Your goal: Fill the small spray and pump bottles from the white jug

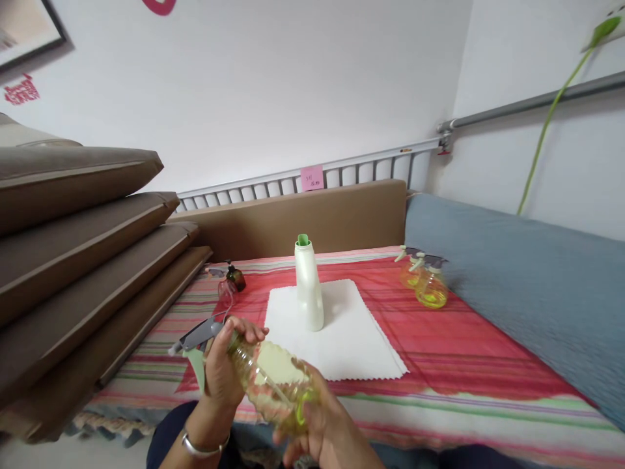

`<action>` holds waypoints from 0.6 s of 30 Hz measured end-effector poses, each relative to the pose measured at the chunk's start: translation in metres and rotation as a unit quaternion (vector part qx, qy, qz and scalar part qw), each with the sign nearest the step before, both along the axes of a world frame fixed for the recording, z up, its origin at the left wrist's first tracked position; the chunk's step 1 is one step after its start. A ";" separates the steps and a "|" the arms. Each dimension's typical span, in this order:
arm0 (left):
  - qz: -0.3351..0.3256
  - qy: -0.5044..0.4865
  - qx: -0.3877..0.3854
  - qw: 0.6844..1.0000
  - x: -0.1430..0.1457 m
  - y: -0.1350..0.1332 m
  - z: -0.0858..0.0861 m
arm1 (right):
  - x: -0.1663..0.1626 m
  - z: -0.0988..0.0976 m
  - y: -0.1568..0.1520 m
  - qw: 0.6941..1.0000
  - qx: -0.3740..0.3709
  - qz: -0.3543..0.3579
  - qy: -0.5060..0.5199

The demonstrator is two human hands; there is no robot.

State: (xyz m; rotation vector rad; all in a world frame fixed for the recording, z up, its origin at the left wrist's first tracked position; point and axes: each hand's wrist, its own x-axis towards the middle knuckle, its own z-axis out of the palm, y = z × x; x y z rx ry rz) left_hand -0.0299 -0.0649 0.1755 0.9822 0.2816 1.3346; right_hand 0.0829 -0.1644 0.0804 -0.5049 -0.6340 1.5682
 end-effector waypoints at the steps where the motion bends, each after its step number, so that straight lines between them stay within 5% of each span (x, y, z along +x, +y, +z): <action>1: 0.002 0.000 0.001 1.000 0.000 0.000 0.000 | 0.000 0.000 0.001 0.999 0.020 -0.037 -0.011; 6: -0.005 0.002 -0.020 1.000 -0.004 -0.001 -0.004 | -0.006 0.010 0.002 0.999 0.011 -0.021 -0.042; 8: 0.007 -0.002 -0.033 0.999 -0.009 0.001 -0.004 | -0.009 0.012 0.000 0.982 0.032 -0.119 -0.144; 10: 0.021 -0.010 -0.054 0.998 -0.016 0.006 -0.002 | -0.009 0.010 -0.003 0.934 0.048 -0.240 -0.259; 12: 0.038 -0.028 -0.080 0.996 -0.023 0.012 0.000 | -0.008 0.003 -0.006 0.918 0.041 -0.264 -0.293; 18: 0.072 -0.028 -0.105 0.991 -0.029 0.029 -0.006 | 0.000 -0.018 -0.007 0.984 -0.010 -0.172 -0.052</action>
